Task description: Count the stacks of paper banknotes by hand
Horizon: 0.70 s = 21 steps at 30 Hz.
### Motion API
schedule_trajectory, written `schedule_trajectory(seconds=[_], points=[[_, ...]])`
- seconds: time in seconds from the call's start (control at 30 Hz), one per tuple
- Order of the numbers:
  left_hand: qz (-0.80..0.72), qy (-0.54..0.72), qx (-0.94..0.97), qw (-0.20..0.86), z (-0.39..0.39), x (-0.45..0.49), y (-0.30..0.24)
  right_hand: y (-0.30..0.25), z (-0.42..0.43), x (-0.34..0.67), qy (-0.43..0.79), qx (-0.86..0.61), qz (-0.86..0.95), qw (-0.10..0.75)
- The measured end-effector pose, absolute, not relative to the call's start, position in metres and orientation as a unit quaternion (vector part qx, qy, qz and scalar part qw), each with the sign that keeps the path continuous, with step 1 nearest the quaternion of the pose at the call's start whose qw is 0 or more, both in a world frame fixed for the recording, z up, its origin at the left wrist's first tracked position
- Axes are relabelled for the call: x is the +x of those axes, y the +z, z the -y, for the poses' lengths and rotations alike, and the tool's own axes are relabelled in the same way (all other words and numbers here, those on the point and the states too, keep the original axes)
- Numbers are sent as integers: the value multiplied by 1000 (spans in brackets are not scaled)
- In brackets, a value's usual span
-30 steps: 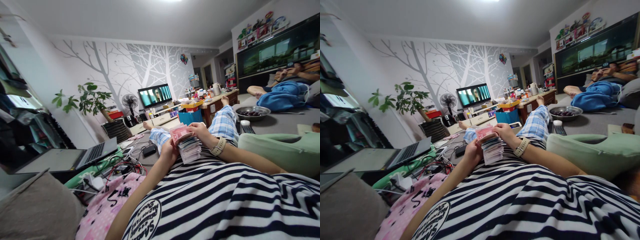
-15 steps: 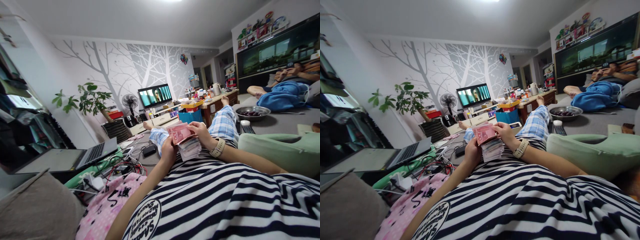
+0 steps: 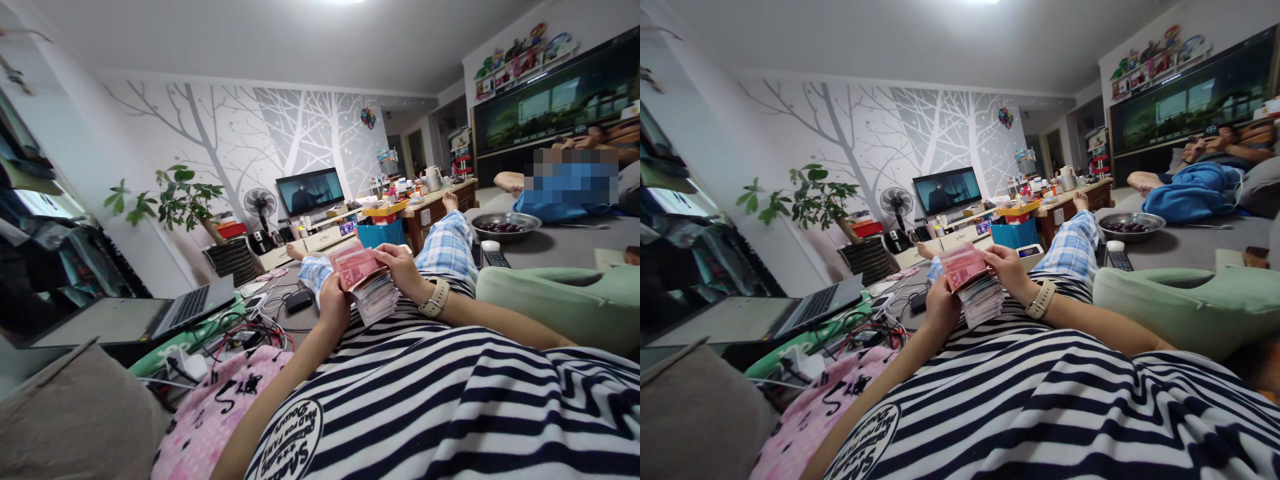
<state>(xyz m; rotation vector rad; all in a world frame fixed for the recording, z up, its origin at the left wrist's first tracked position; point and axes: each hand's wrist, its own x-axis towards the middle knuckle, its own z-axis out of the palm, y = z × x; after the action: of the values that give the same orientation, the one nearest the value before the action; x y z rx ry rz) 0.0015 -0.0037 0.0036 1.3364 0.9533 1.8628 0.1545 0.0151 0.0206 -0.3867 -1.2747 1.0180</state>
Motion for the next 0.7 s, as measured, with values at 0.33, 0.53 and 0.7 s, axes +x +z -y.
schedule_trajectory(seconds=[0.33,0.53,0.7], points=[[-262,719,441,470,2,11,7,20,-19,155,413,-203,570,681],[-284,710,449,462,7,11,9,19,-21,155,415,-221,578,667],[-267,707,453,473,6,12,9,18,-21,156,410,-220,590,660]])
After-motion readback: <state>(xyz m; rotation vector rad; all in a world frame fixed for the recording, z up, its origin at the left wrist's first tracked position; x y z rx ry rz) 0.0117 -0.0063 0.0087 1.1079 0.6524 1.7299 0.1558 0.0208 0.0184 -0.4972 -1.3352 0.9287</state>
